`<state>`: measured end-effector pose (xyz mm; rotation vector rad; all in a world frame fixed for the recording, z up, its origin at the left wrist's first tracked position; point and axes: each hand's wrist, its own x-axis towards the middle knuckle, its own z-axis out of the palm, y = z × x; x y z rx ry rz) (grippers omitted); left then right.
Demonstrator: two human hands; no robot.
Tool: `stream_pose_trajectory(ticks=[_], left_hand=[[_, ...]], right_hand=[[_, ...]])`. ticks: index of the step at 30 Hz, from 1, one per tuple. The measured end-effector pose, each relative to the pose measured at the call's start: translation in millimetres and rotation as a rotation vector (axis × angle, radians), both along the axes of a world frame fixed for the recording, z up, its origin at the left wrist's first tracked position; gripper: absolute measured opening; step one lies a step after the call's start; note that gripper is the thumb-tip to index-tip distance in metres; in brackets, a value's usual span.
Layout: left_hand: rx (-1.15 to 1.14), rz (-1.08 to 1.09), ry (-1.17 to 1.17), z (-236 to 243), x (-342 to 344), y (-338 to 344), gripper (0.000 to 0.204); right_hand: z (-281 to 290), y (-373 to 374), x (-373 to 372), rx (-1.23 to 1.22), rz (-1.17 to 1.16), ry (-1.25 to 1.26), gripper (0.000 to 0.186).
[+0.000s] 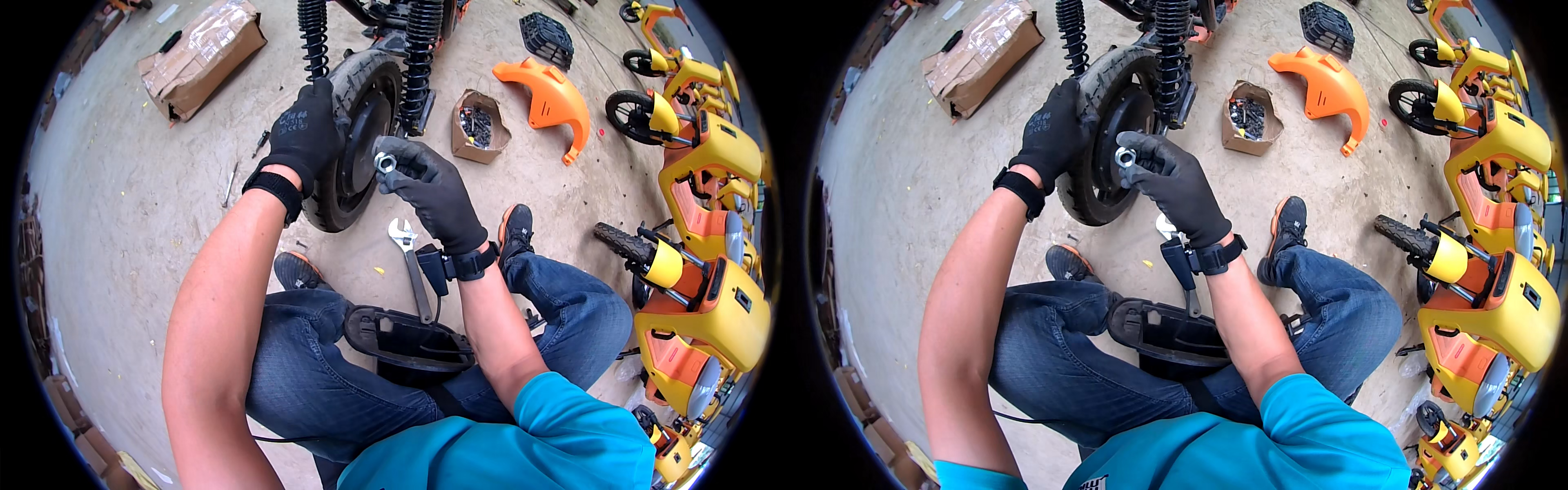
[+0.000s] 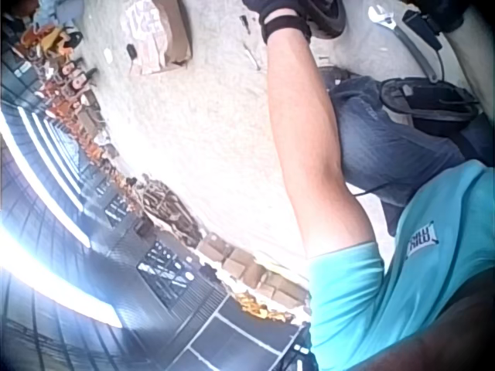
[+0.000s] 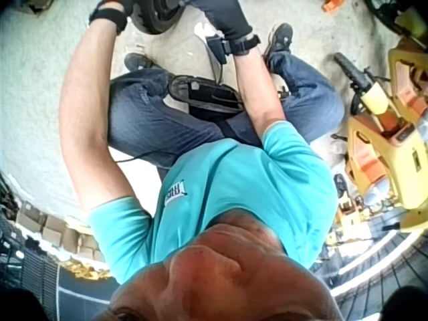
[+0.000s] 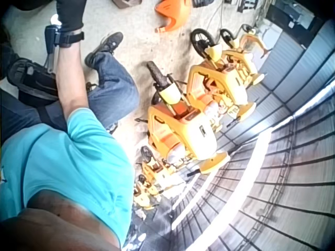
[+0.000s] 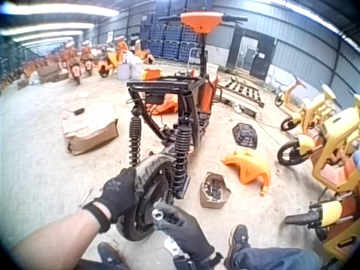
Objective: The person removes a nut from the rear wheel axle of a motorcycle using a wrench and a socket tool, then holds the removed nut.
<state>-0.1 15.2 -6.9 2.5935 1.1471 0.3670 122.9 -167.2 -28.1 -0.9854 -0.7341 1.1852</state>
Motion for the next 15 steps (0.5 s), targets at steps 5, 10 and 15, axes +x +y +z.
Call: stream_pose_trajectory(ticks=[5, 10, 15], left_hand=[[0.016, 0.01, -0.013, -0.5, 0.1, -1.4, 0.049], [0.052, -0.011, -0.034, -0.3, 0.5, -2.0, 0.046], [-0.007, 0.012, -0.02, 2.6, 0.2, -2.7, 0.047]], right_hand=[[4.2, -0.3, -3.4, 0.023, -0.042, -0.097, 0.043], [5.7, -0.4, -5.8, 0.0, -0.049, -0.067, 0.042], [3.0, 0.1, -5.6, 0.002, -0.045, -0.069, 0.04]])
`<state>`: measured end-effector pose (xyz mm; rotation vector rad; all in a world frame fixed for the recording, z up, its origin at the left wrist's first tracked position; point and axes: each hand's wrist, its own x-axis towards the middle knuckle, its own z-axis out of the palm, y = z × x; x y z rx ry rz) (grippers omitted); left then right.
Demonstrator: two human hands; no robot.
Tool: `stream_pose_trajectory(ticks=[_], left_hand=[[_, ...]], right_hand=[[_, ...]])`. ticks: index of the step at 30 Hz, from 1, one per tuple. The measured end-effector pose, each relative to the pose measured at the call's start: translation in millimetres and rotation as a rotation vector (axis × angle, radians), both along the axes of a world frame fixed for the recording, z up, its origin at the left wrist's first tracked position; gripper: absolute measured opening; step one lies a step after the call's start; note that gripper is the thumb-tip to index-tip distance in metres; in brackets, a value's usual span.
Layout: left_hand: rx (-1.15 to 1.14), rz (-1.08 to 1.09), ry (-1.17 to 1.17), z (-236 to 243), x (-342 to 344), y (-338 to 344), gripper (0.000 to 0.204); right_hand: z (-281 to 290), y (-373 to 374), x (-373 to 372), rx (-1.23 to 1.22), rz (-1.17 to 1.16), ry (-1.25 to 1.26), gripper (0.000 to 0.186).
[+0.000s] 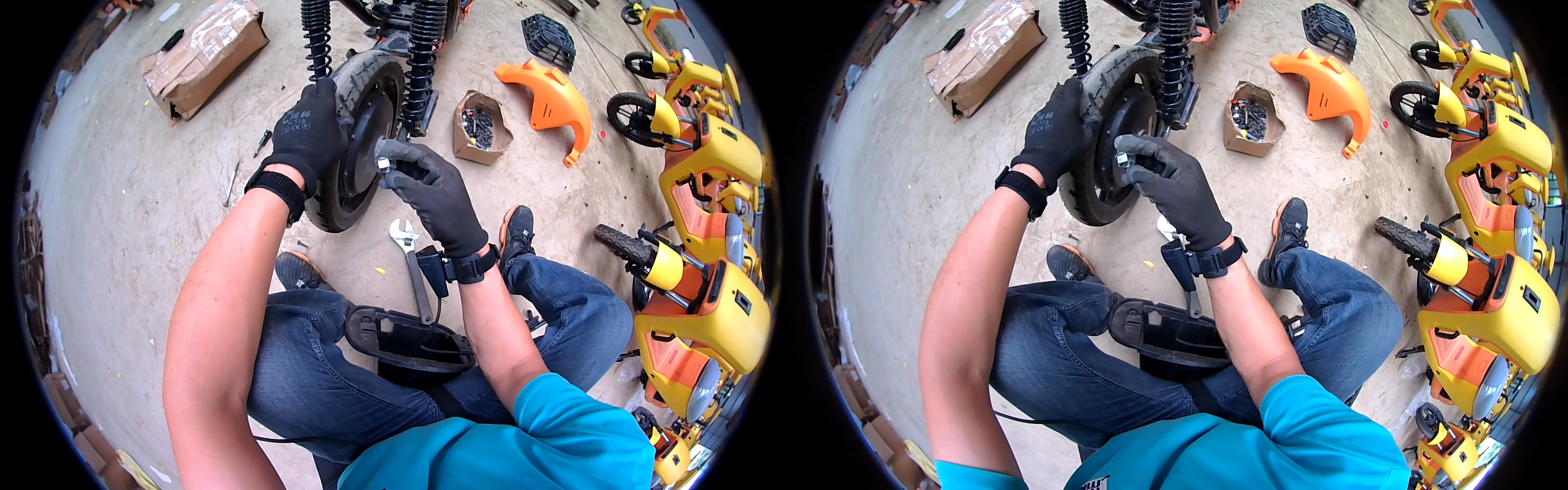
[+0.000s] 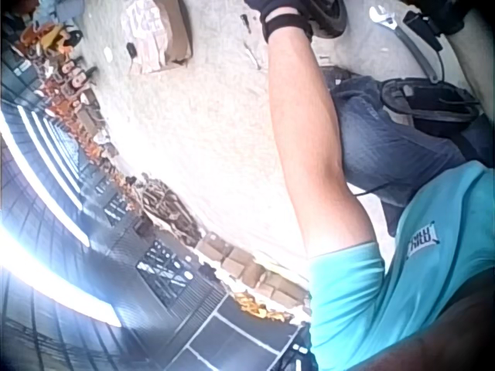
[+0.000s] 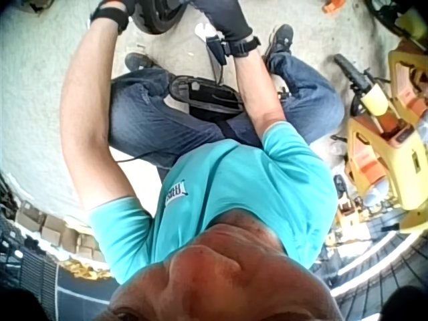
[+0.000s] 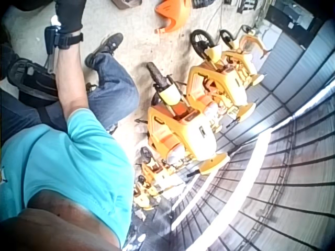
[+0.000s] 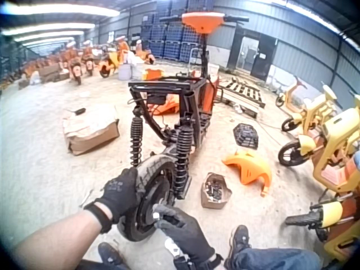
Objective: The person removes a nut from the rear wheel axle of a motorcycle using a wrench and a socket tool, then holds the removed nut.
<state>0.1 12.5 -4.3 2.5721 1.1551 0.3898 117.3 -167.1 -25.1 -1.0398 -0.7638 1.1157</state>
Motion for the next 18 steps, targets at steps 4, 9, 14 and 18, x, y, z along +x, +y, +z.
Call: stream_pose_trajectory(ticks=[4, 9, 14, 18], left_hand=[[0.006, -0.001, 0.004, -0.6, -1.1, 0.9, 0.05], [-0.027, 0.002, 0.012, 4.4, -0.1, -1.9, 0.051], [-0.029, 0.003, 0.017, 4.8, -0.8, -2.0, 0.052], [0.035, -0.012, -0.016, 0.5, -0.2, -0.7, 0.048]], right_hand=[[-0.8, 0.2, 0.2, -0.002, 0.007, 0.001, 0.039], [-2.5, 1.2, -2.4, 0.041, -0.016, 0.08, 0.038], [-6.8, -0.1, 2.1, 0.076, 0.026, 0.386, 0.033], [-21.2, -1.5, 8.1, 0.202, 0.094, 0.623, 0.03]])
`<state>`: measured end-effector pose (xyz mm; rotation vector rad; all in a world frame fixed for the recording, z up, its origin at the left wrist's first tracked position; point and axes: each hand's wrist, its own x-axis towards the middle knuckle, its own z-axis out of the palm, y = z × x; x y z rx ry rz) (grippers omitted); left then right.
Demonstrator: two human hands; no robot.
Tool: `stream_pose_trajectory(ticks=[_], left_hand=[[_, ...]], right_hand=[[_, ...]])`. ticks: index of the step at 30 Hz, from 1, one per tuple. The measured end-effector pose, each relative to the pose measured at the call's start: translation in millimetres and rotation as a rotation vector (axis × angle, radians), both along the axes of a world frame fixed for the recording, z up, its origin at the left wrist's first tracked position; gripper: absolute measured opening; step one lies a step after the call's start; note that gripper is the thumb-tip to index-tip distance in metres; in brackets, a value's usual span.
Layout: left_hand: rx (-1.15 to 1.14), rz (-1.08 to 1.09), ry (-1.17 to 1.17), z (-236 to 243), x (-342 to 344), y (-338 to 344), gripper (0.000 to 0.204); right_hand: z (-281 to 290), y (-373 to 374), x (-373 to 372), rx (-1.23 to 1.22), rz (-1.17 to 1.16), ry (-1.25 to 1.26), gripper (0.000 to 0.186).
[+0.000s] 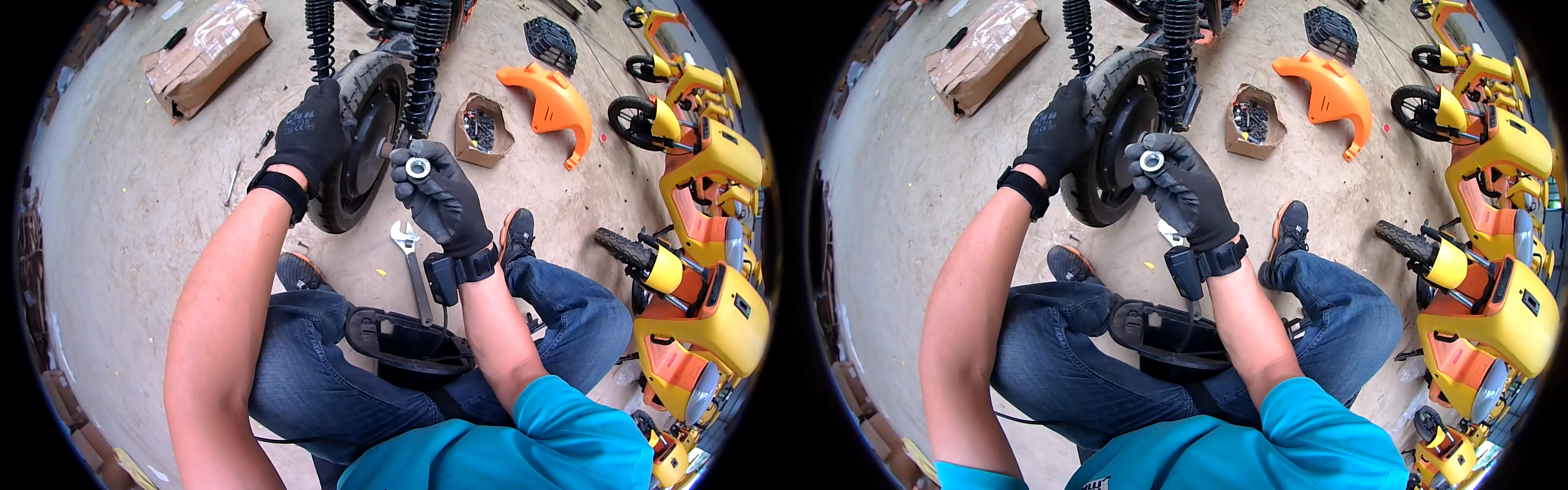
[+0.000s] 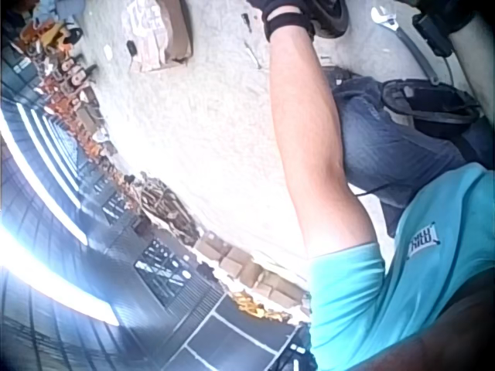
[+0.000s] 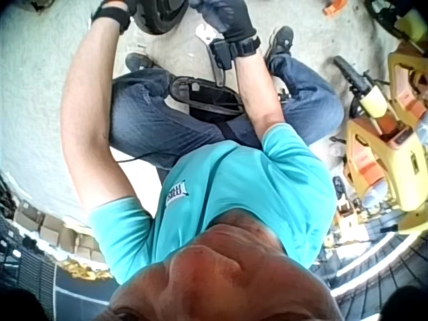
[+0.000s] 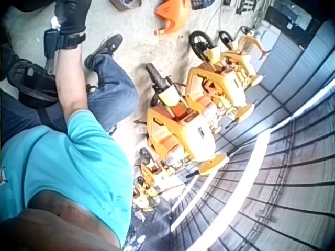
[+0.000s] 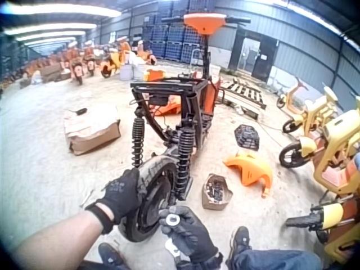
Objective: The person removes a nut from the rear wheel axle of a motorcycle using a wrench and a socket tool, then holds the removed nut.
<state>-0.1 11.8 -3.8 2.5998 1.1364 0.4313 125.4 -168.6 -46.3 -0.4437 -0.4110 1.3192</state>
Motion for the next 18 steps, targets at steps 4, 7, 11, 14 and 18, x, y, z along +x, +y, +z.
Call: stream_pose_trajectory(ticks=[4, 7, 11, 14, 18], left_hand=[[0.005, -0.002, -0.002, -1.5, -0.5, 0.8, 0.051], [-0.003, 0.0, 0.007, 0.0, 0.5, 0.0, 0.052], [-0.009, 0.001, 0.008, -0.4, 0.0, 0.7, 0.053], [-0.004, -0.001, 0.002, -1.2, -0.2, 0.8, 0.052], [-0.046, -0.003, 0.027, 1.7, -0.3, 0.4, 0.046]], right_hand=[[-2.3, -1.0, -0.1, 0.04, 0.027, 0.079, 0.03], [-3.0, -1.0, -0.1, 0.054, 0.039, 0.075, 0.03], [-1.3, -0.4, -3.8, 0.06, 0.01, 0.067, 0.028], [-3.8, 0.0, -3.2, 0.065, 0.0, 0.048, 0.028], [-8.6, 0.4, 0.8, 0.077, 0.037, 0.048, 0.034]])
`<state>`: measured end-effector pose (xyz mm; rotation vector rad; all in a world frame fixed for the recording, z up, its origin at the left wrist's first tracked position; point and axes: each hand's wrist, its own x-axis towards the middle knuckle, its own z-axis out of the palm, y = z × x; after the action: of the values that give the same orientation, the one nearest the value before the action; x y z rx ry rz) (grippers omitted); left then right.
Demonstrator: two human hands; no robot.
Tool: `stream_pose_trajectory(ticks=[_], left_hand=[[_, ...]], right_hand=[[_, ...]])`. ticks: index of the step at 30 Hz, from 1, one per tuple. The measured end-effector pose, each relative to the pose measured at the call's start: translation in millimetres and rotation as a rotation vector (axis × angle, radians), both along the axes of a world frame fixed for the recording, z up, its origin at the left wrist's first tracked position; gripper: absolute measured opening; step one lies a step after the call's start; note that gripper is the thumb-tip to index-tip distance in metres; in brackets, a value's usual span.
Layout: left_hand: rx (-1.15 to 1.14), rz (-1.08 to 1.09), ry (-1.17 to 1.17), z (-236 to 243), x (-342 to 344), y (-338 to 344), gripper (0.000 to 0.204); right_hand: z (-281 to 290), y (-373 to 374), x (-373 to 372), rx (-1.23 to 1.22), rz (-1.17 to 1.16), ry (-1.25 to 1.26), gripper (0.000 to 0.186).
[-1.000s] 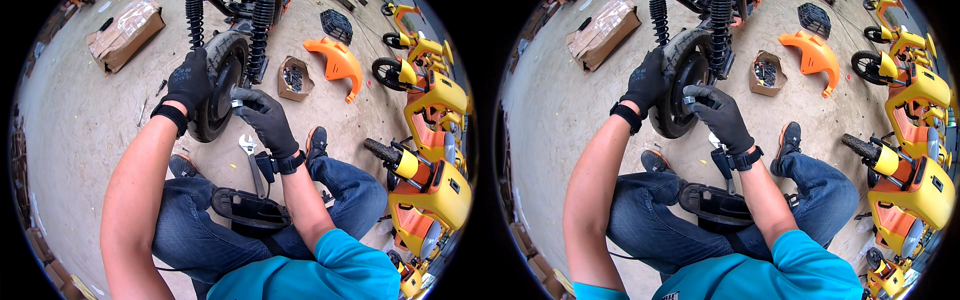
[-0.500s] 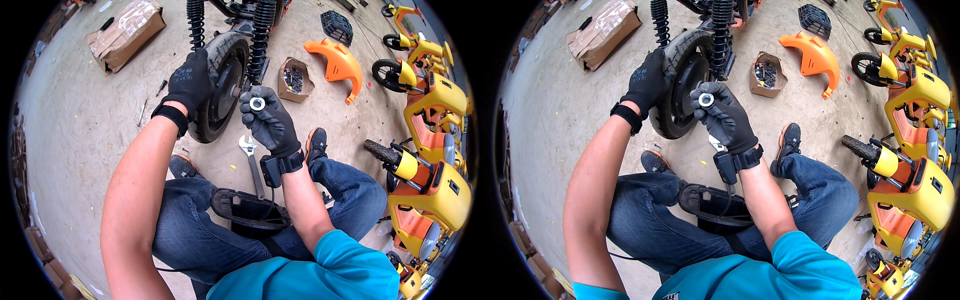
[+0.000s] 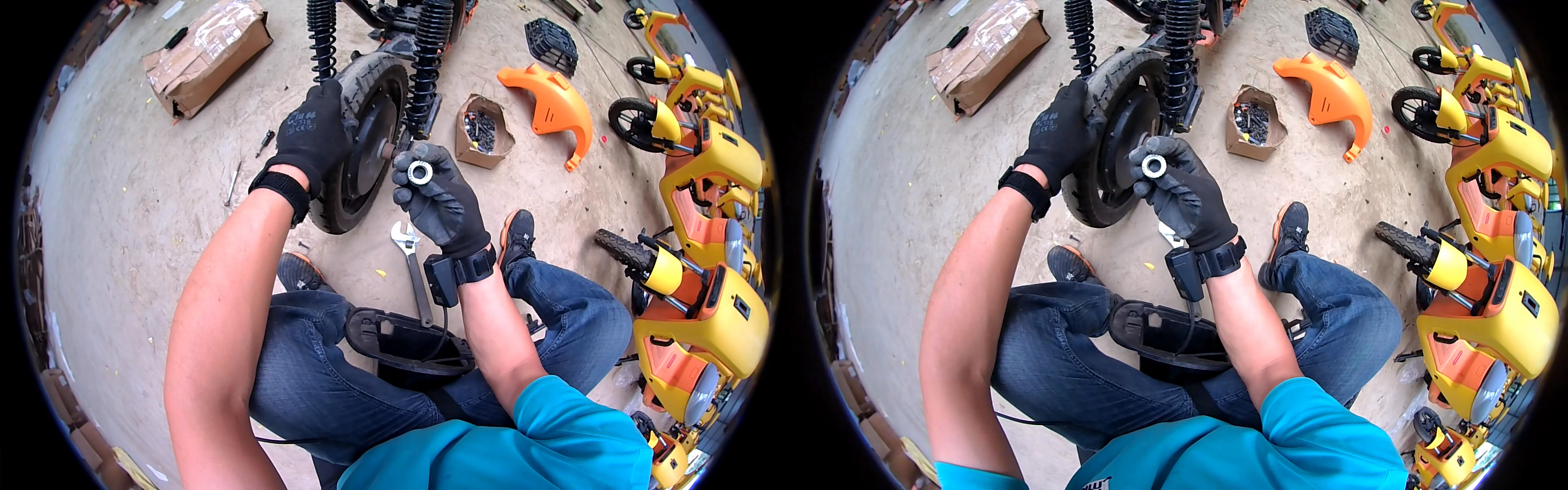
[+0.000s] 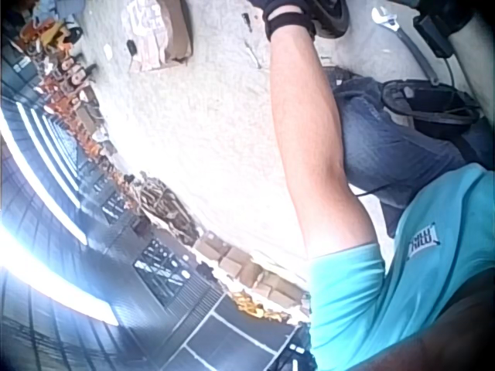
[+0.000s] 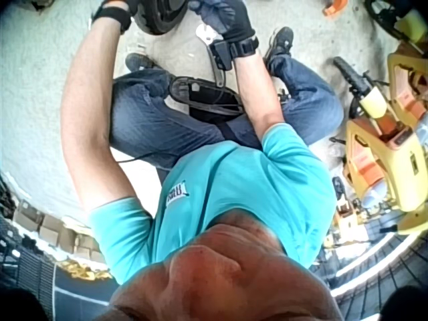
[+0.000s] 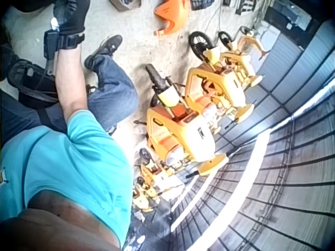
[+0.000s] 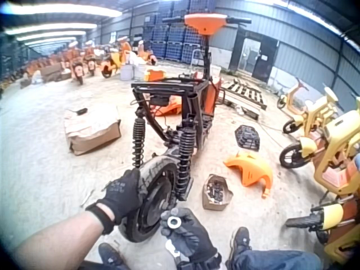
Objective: The person removes a nut from the rear wheel axle of a motorcycle using a wrench and a socket tool, then holds the removed nut.
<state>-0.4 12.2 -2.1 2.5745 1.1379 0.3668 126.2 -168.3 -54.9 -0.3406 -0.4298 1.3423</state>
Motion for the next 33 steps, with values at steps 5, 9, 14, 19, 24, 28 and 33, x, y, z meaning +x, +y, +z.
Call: stream_pose_trajectory(ticks=[5, 9, 14, 19, 24, 28, 33], left_hand=[[0.023, -0.005, -0.033, -4.5, -0.6, 1.3, 0.043], [0.02, -0.002, -0.039, -3.8, -1.5, 1.5, 0.042], [0.041, -0.004, -0.055, -5.5, -0.1, 0.9, 0.043], [0.042, -0.007, -0.028, -3.4, -0.2, 1.0, 0.043], [0.052, -0.028, -0.047, -3.9, -1.1, -0.2, 0.049], [0.043, -0.043, -0.051, -6.7, -2.3, 2.7, 0.045], [0.078, -0.088, -0.093, -11.8, -3.2, 8.6, 0.04]], right_hand=[[-4.0, 0.2, 9.3, -0.076, -0.06, 0.056, 0.042], [-28.6, -0.4, 38.8, -0.154, -0.175, 0.177, 0.035], [-67.9, -10.7, 61.5, -0.369, -0.311, 0.219, 0.027], [-95.6, -12.8, 53.0, -0.479, -0.32, 0.156, 0.025], [-117.7, -21.3, 44.0, -0.514, -0.301, 0.032, 0.028], [-118.5, -20.0, 38.1, -0.651, -0.315, -0.13, 0.023], [-104.3, -16.3, 29.8, -0.74, -0.377, -0.512, 0.022]])
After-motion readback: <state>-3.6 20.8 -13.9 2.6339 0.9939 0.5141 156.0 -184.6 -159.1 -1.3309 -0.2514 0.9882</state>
